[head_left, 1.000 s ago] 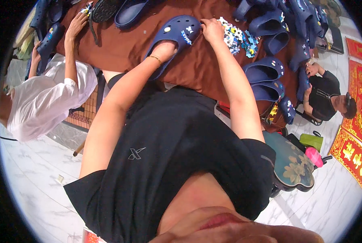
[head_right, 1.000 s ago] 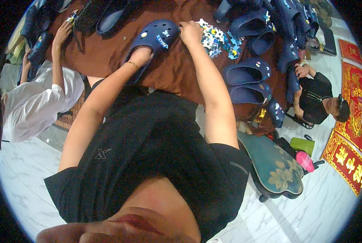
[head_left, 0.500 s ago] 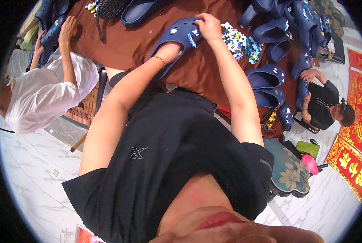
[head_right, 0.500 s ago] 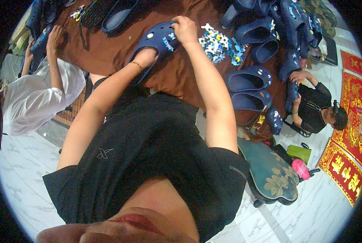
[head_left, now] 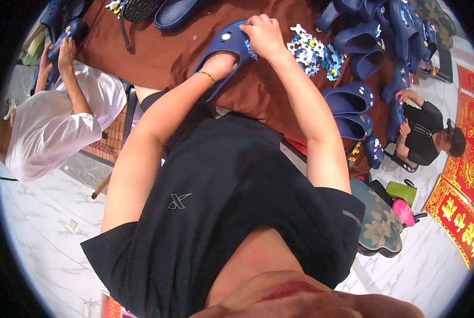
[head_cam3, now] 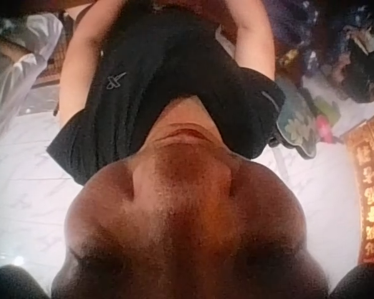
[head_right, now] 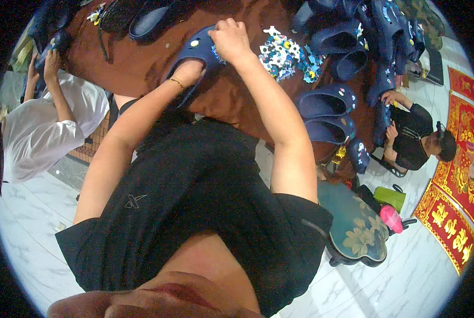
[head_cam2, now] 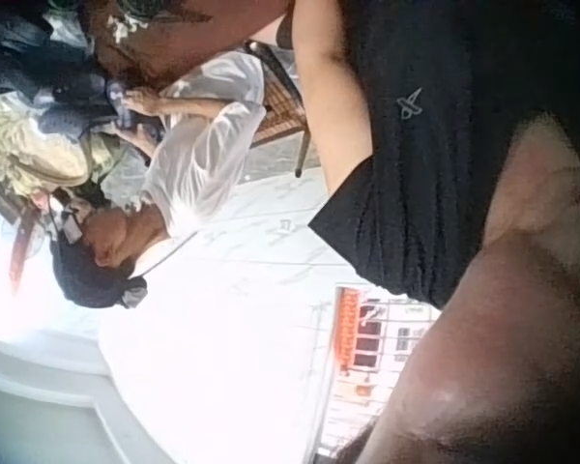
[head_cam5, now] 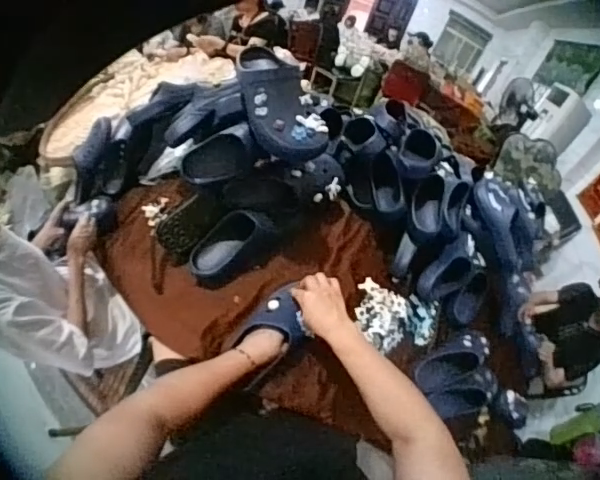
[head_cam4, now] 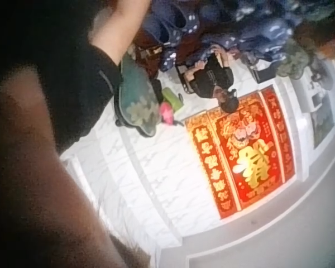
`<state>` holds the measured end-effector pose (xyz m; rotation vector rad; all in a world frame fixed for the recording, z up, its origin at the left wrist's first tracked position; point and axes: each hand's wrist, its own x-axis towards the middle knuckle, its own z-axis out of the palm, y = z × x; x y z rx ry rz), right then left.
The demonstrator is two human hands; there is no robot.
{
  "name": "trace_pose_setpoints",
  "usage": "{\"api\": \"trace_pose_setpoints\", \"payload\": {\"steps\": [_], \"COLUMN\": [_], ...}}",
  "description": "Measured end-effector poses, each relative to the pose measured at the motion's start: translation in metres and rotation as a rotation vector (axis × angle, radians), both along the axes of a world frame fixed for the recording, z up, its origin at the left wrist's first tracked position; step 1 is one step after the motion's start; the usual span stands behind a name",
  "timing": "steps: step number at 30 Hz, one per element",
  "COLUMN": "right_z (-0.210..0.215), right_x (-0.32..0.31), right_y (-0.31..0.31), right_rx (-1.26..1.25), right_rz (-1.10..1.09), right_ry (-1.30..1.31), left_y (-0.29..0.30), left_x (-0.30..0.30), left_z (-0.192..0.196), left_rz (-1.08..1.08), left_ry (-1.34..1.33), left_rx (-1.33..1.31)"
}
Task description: Attaching decorative charms to blue foam clogs.
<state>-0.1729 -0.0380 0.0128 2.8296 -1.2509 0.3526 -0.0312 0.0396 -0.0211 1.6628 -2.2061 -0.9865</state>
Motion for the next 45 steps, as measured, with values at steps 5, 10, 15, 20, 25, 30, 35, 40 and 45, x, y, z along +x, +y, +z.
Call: {"api": "trace_pose_setpoints", "payload": {"steps": [5, 10, 15, 20, 25, 30, 35, 40, 45], "right_z": [0.016, 0.025, -0.010, -0.006, -0.033, -0.037, -0.003, -0.007, -0.016], "right_x": [0.017, 0.020, -0.026, -0.070, -0.097, -0.056, 0.029, 0.072, 0.064], "right_y": [0.001, 0.002, -0.023, -0.026, -0.023, -0.044, -0.042, -0.053, -0.076], "right_rx": [0.092, 0.291, 0.455, 0.265, 0.135, 0.148, 0.344, 0.543, 0.757], "right_rz": [-0.006, -0.118, -0.099, -0.519, -0.652, -0.347, -0.320, -0.546, -0.520], "right_ry": [0.250, 0.290, -0.341, -0.266, 0.076, -0.237, -0.058, 0.211, 0.100], "left_y": [0.000, -0.001, -0.001, 0.001, 0.004, -0.002, 0.000, 0.003, 0.001], "left_x": [-0.001, 0.000, -0.003, -0.002, -0.002, -0.005, -0.004, -0.001, -0.003], "left_z": [-0.001, -0.013, -0.008, 0.001, 0.001, 0.005, 0.000, -0.010, 0.010], "left_rz": [-0.020, -0.033, -0.023, 0.000, 0.045, -0.029, 0.017, 0.033, 0.017], "left_ry": [-0.005, -0.060, -0.052, -0.050, 0.019, -0.064, -0.060, -0.029, -0.050], "left_rx": [-0.042, -0.085, -0.111, -0.008, -0.047, -0.017, -0.014, -0.065, 0.079]}}
